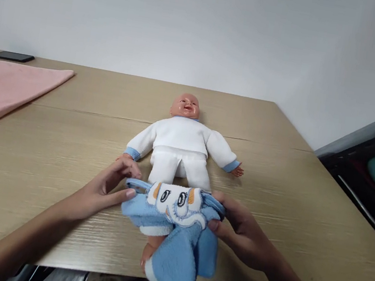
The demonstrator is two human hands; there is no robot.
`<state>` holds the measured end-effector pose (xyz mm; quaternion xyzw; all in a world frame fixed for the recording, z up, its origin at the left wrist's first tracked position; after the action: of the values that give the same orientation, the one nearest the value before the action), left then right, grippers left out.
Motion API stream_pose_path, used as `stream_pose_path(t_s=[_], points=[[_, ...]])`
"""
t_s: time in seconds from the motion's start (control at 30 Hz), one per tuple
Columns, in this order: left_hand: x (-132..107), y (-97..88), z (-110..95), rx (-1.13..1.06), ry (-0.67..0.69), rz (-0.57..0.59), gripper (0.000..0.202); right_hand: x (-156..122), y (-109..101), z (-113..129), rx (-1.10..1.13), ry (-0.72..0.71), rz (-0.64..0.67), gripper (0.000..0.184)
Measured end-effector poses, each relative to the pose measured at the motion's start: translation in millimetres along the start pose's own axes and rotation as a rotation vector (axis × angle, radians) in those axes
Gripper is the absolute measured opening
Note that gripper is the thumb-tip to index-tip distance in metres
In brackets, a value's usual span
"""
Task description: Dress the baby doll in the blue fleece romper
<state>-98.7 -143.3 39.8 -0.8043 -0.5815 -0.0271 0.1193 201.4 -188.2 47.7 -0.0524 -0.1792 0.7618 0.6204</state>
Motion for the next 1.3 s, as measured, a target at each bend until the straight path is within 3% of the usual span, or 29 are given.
stream_pose_path(t_s=[0.1,0.17,0.2,0.33,0.43,0.6,0.73,0.83,0.9,1.03,1.13,1.3], points=[[3.7,13.3,-33.4,0.232,0.122,0.054,0.053,0.8,9.4,13.3,0.17,-0.017,0.074,0.026],[11.4,33.0,-57.9,0.328,0.156,0.111,0.08,5.1,9.0,22.1,0.208,-0.03,0.06,0.021],[17.1,44.5,-67.8,0.312,0.138,0.146,0.083,7.9,8.3,26.5,0.187,-0.043,0.047,0.02],[31.3,101.4,-67.9,0.091,-0.166,0.507,0.045,20.3,4.8,45.9,-0.044,-0.111,0.004,0.021],[39.4,122.2,-60.2,-0.075,-0.222,0.663,0.033,26.9,-1.6,49.8,-0.112,-0.035,0.01,0.033],[49.7,133.1,-55.6,-0.19,-0.129,0.657,0.021,16.9,3.2,37.9,0.045,0.101,0.272,0.046],[50.8,138.1,-57.1,-0.145,-0.129,0.636,0.026,19.1,-12.3,19.3,0.169,0.182,0.149,0.053],[44.7,140.6,-48.7,-0.148,-0.248,0.726,0.04,21.0,-14.0,12.8,0.161,0.241,0.137,0.056],[38.8,141.5,-40.6,-0.158,-0.333,0.8,0.048,17.7,-5.2,16.8,0.161,0.265,0.247,0.055],[36.2,143.2,-36.1,-0.182,-0.328,0.855,0.031,4.5,8.6,26.1,0.141,0.287,0.434,0.038],[35.2,146.7,-41.5,-0.216,-0.268,0.899,0.024,1.9,7.2,24.0,0.209,0.303,0.388,0.038],[41.1,140.3,-42.4,-0.219,-0.245,0.868,0.024,1.7,0.6,7.0,0.221,0.397,0.254,0.059]])
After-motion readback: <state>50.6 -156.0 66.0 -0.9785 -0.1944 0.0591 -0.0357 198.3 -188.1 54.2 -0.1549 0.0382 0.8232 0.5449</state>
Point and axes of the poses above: each hand's wrist, its own x-axis towards the middle knuckle, its own y-axis out of the palm, z = x × y, the point moved 9 cm from there along x, towards the middle knuckle, and after that the axes turned 13 degrees about -z, right-handed, at the moved point
